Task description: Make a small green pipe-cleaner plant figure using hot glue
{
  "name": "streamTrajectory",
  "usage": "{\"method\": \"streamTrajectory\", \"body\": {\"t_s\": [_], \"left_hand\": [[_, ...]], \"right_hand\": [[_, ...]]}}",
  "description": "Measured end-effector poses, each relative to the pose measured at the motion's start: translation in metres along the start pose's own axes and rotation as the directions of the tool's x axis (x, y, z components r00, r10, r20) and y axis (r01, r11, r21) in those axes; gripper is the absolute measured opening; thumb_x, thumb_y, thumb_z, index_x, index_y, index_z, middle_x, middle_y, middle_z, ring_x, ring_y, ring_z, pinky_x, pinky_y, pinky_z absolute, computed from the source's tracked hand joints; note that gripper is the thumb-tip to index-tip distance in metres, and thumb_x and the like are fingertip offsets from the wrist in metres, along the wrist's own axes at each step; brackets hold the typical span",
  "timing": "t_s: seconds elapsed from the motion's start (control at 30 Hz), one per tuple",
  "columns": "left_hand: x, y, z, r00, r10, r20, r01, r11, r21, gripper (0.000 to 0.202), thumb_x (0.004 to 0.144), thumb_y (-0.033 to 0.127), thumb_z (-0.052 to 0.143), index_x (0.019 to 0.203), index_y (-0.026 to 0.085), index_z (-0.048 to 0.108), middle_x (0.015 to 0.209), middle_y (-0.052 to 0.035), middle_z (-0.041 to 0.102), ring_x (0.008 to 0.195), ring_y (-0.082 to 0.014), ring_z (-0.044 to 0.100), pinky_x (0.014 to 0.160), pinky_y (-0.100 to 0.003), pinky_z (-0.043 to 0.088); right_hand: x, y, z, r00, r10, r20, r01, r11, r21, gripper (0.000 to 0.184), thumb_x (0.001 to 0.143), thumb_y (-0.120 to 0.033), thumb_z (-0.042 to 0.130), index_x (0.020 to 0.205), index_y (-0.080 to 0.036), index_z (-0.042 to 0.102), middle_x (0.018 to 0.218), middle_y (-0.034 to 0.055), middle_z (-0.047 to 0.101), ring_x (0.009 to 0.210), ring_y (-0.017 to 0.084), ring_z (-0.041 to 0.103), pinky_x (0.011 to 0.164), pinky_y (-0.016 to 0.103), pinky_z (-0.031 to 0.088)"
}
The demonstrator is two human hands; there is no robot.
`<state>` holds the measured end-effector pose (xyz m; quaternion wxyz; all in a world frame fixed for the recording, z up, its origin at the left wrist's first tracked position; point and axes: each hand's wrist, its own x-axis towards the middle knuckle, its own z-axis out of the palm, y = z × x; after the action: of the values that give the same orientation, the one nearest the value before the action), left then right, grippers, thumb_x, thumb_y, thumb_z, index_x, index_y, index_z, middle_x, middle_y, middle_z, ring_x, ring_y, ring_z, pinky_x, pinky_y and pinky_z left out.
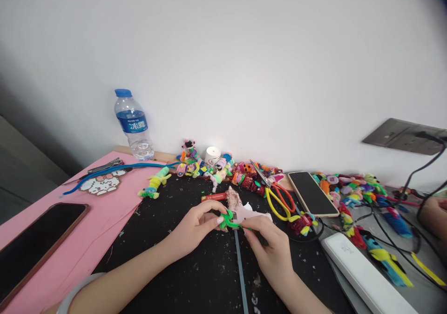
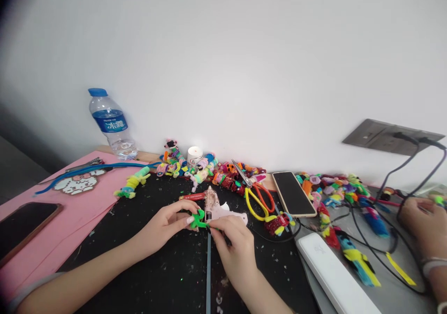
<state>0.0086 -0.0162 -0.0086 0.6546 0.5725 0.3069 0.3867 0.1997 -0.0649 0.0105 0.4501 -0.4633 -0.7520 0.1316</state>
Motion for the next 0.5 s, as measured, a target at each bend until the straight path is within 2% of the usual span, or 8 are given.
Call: {"method": "streamTrajectory", "body": {"t_s": [0.23,0.5], "left_hand": [[-0.0011,0.0067,0.002,0.993,-0.118,0.011,0.118,0.976,-0.182,0.015,0.078,0.026,0.06,0.09,0.018,0.059,0.09,-0.0026,0.06,0.078,-0.0174,0.061,0.08,-0.036,0.048],[-0.0029,0.0099,0.0046,0.983,-0.173,0.054,0.182,0.942,-0.282,0.016,0.077,0.027,0.062,0.09,0.018,0.06,0.086,-0.002,0.06,0.079,-0.0155,0.058,0.081,-0.036,0.047]], "right_hand": [[-0.0004,0.0075,0.0001,0.987,0.16,0.011,-0.16,0.986,-0.045,0.01,0.081,-0.018,0.055,0.072,-0.019,0.06,0.066,0.0011,0.062,0.06,0.015,0.057,0.057,0.026,0.044],[0.0003,0.0093,0.0005,0.976,0.218,0.024,-0.215,0.974,-0.077,0.015,0.082,-0.019,0.052,0.067,-0.02,0.052,0.063,-0.0011,0.055,0.058,0.013,0.051,0.055,0.023,0.04]]}}
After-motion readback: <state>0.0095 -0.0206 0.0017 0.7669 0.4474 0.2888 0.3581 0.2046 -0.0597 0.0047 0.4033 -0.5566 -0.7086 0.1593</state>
